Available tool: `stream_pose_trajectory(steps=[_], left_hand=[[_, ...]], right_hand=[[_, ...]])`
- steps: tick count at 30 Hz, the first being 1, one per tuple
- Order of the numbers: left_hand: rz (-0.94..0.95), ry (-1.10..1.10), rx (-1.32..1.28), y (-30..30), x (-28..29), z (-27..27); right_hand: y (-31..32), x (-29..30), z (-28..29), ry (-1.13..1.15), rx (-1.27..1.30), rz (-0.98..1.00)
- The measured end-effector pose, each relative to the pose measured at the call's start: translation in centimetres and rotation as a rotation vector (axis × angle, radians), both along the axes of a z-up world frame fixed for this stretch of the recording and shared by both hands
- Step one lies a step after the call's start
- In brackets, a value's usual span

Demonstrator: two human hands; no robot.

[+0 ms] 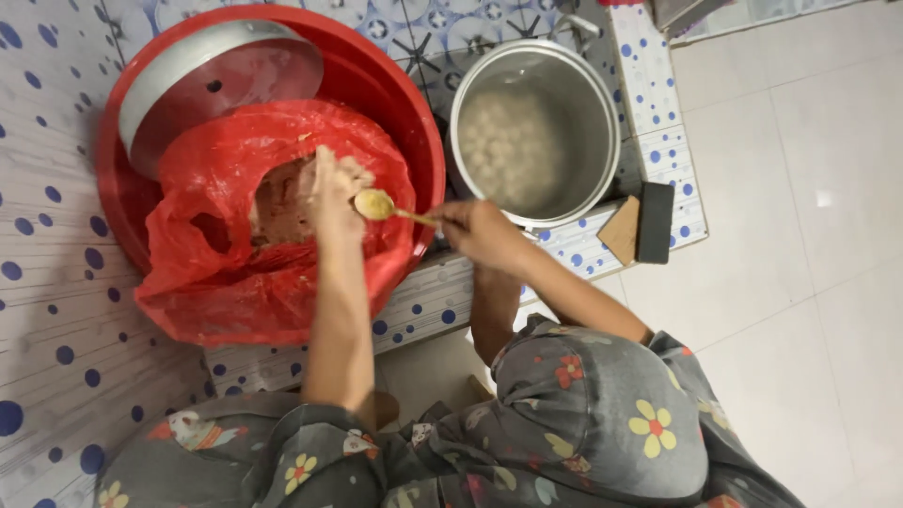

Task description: Forming meatballs from paste using hands and a spoon and placing them into a pot

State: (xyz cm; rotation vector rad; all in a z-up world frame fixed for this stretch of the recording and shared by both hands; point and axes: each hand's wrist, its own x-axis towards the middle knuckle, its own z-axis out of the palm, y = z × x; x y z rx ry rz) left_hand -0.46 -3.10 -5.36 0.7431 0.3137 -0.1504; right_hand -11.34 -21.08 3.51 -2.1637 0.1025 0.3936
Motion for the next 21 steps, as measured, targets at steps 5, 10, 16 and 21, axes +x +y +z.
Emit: stream_pose_trajectory(steps=[5, 10, 16, 21], left_hand=[[0.018, 0.135, 0.019, 2.6, 3.3, -0.5], [-0.077, 0.026, 0.056, 3.7, 3.0, 7.4], [-0.430, 0.018, 0.198, 5.2, 3.4, 6.9], [-0.114, -0.087, 0.400, 5.7, 1.7, 5.2]], right_hand=[[-0.5, -2.3, -1.7, 0.004, 0.111, 0.027], [-1.3, -2.8, -2.3, -0.031, 0.296, -0.016], [-2.7, -2.6, -3.9, -0.038, 0.301, -0.088], [-3.1, -2.8, -4.9, -0.045, 0.336, -0.191]])
